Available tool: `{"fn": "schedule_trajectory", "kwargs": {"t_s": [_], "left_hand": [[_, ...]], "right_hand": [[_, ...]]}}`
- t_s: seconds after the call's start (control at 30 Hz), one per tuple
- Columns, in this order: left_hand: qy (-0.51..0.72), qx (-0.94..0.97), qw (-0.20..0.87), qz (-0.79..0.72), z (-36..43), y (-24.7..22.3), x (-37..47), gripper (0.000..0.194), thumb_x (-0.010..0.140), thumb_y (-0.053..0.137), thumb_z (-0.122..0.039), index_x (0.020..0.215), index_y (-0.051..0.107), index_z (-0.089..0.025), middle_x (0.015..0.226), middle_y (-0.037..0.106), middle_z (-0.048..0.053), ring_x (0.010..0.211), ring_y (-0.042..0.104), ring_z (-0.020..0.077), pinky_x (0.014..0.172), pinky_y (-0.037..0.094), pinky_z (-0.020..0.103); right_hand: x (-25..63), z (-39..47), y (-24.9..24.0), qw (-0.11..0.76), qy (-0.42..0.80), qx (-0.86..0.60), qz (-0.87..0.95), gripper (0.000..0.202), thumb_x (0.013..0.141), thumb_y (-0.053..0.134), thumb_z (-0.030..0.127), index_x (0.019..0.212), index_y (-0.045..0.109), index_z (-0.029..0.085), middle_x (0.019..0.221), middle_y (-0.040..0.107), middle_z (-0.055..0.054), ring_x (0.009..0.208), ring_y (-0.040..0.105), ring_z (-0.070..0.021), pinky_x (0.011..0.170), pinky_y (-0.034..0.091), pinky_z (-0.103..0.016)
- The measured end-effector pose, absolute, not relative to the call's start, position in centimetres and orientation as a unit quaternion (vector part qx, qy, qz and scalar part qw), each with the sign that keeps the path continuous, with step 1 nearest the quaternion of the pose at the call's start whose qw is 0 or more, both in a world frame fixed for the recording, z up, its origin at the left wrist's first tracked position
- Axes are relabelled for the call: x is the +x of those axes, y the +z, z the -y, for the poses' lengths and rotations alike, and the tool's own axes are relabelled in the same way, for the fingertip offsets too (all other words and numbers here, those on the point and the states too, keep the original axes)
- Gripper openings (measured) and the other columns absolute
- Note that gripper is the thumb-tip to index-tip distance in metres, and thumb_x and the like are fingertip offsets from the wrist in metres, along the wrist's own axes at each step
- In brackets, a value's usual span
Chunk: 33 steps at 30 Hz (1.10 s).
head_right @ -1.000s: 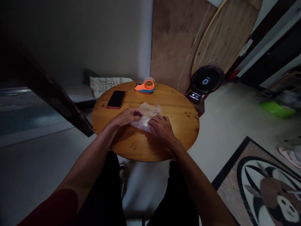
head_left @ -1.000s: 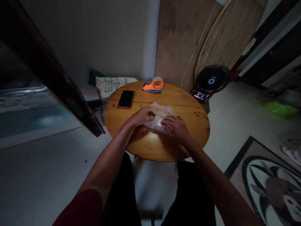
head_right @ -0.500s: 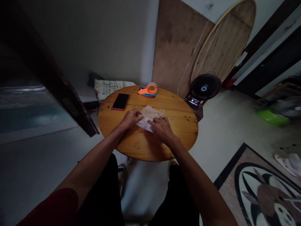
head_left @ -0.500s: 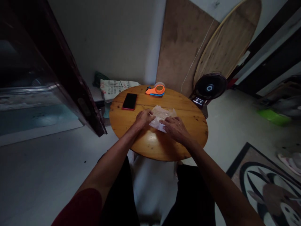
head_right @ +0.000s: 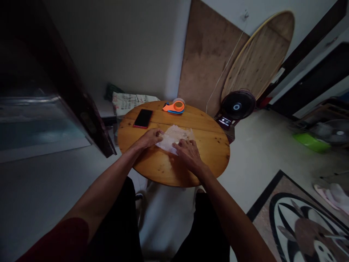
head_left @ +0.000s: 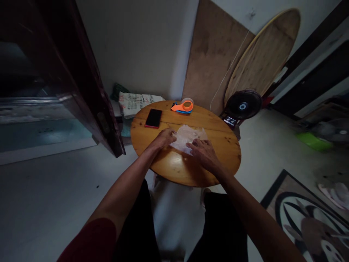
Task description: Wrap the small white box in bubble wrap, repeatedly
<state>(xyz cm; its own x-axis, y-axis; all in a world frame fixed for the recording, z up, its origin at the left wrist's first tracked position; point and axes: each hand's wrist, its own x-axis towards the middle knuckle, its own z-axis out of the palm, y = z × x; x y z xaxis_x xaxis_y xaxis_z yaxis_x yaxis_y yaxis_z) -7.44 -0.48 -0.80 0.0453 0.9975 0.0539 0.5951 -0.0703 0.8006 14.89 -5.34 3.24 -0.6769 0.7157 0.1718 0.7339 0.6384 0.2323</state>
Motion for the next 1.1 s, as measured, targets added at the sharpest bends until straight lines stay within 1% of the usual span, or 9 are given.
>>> {"fn": "schedule_trajectory", "kwargs": {"t_s": [0.1, 0.27, 0.4, 0.47, 0.57, 0.7, 0.83, 1.0, 1.1], "left_hand": [[0.270, 0.664, 0.272, -0.642, 1.1, -0.2, -7.3, 0.039, 0.074, 0.062, -0.024, 0.112, 0.064, -0.017, 0.085, 0.067, 0.002, 0.070, 0.058, 0.0136, 0.061, 0.042, 0.022], [0.198, 0.658, 0.216, -0.693, 2.2, 1.5, -7.4, 0.052, 0.077, 0.063, -0.049, 0.117, 0.062, -0.016, 0.115, 0.068, 0.014, 0.102, 0.064, 0.0263, 0.080, 0.046, 0.030], [0.149, 0.657, 0.207, -0.709, 2.3, 2.2, -7.4, 0.052, 0.077, 0.062, -0.051, 0.112, 0.065, -0.014, 0.119, 0.067, 0.018, 0.108, 0.063, 0.0301, 0.081, 0.047, 0.031], [0.141, 0.661, 0.219, -0.704, 2.1, 2.1, -7.4, 0.047, 0.076, 0.063, -0.050, 0.106, 0.068, -0.014, 0.109, 0.071, 0.018, 0.100, 0.067, 0.0284, 0.075, 0.047, 0.029], [0.149, 0.655, 0.288, -0.682, 1.6, 1.6, -7.1, 0.039, 0.077, 0.063, -0.045, 0.099, 0.069, -0.014, 0.076, 0.073, 0.009, 0.069, 0.068, 0.0202, 0.059, 0.043, 0.025], [0.194, 0.622, 0.373, -0.661, 1.1, 0.7, -6.4, 0.025, 0.076, 0.065, -0.030, 0.093, 0.068, -0.013, 0.046, 0.055, -0.002, 0.043, 0.053, 0.0119, 0.046, 0.034, 0.020], [0.246, 0.591, 0.419, -0.644, 1.5, 1.1, -5.8, 0.013, 0.078, 0.062, -0.022, 0.086, 0.065, -0.013, 0.042, 0.048, -0.006, 0.036, 0.042, 0.0080, 0.043, 0.030, 0.018], [0.301, 0.552, 0.467, -0.622, 2.5, 2.3, -4.9, 0.008, 0.081, 0.058, -0.021, 0.077, 0.060, -0.014, 0.048, 0.052, -0.005, 0.037, 0.044, 0.0065, 0.042, 0.032, 0.017], [0.352, 0.518, 0.528, -0.573, 2.9, 2.3, -4.0, 0.007, 0.081, 0.057, -0.017, 0.074, 0.056, -0.015, 0.053, 0.055, -0.004, 0.039, 0.047, 0.0055, 0.043, 0.036, 0.016]], "right_hand": [[14.9, 5.3, 3.1, 0.030, -0.144, -0.403, 0.903, 0.035, 0.094, 0.050, 0.024, 0.128, 0.058, 0.027, 0.119, 0.060, -0.011, 0.104, 0.055, -0.0233, 0.093, 0.029, -0.038], [14.6, 5.4, 3.4, 0.008, -0.145, -0.406, 0.902, 0.035, 0.094, 0.047, 0.022, 0.127, 0.058, 0.027, 0.117, 0.061, -0.010, 0.102, 0.056, -0.0233, 0.094, 0.028, -0.039], [14.1, 5.6, 4.0, -0.012, -0.152, -0.408, 0.900, 0.034, 0.094, 0.046, 0.021, 0.126, 0.059, 0.026, 0.112, 0.062, -0.010, 0.100, 0.056, -0.0240, 0.094, 0.027, -0.039], [13.9, 5.7, 4.2, -0.018, -0.155, -0.407, 0.900, 0.033, 0.094, 0.047, 0.021, 0.124, 0.060, 0.026, 0.110, 0.063, -0.011, 0.100, 0.056, -0.0244, 0.093, 0.027, -0.040], [13.7, 5.8, 4.5, -0.026, -0.157, -0.406, 0.900, 0.032, 0.094, 0.046, 0.020, 0.123, 0.060, 0.026, 0.110, 0.063, -0.011, 0.098, 0.057, -0.0244, 0.094, 0.027, -0.040], [13.6, 5.8, 4.9, -0.040, -0.159, -0.404, 0.900, 0.033, 0.094, 0.044, 0.021, 0.122, 0.061, 0.026, 0.110, 0.063, -0.012, 0.097, 0.058, -0.0250, 0.094, 0.027, -0.041], [13.3, 5.6, 5.2, -0.055, -0.154, -0.404, 0.900, 0.032, 0.094, 0.045, 0.023, 0.122, 0.062, 0.025, 0.109, 0.064, -0.012, 0.098, 0.058, -0.0254, 0.094, 0.026, -0.041], [13.2, 5.5, 5.2, -0.049, -0.152, -0.400, 0.903, 0.032, 0.095, 0.045, 0.028, 0.121, 0.063, 0.025, 0.107, 0.063, -0.013, 0.096, 0.058, -0.0254, 0.093, 0.027, -0.041], [13.4, 5.6, 5.0, -0.041, -0.156, -0.398, 0.903, 0.033, 0.095, 0.044, 0.024, 0.123, 0.062, 0.026, 0.107, 0.063, -0.012, 0.096, 0.058, -0.0247, 0.094, 0.027, -0.041]]}}
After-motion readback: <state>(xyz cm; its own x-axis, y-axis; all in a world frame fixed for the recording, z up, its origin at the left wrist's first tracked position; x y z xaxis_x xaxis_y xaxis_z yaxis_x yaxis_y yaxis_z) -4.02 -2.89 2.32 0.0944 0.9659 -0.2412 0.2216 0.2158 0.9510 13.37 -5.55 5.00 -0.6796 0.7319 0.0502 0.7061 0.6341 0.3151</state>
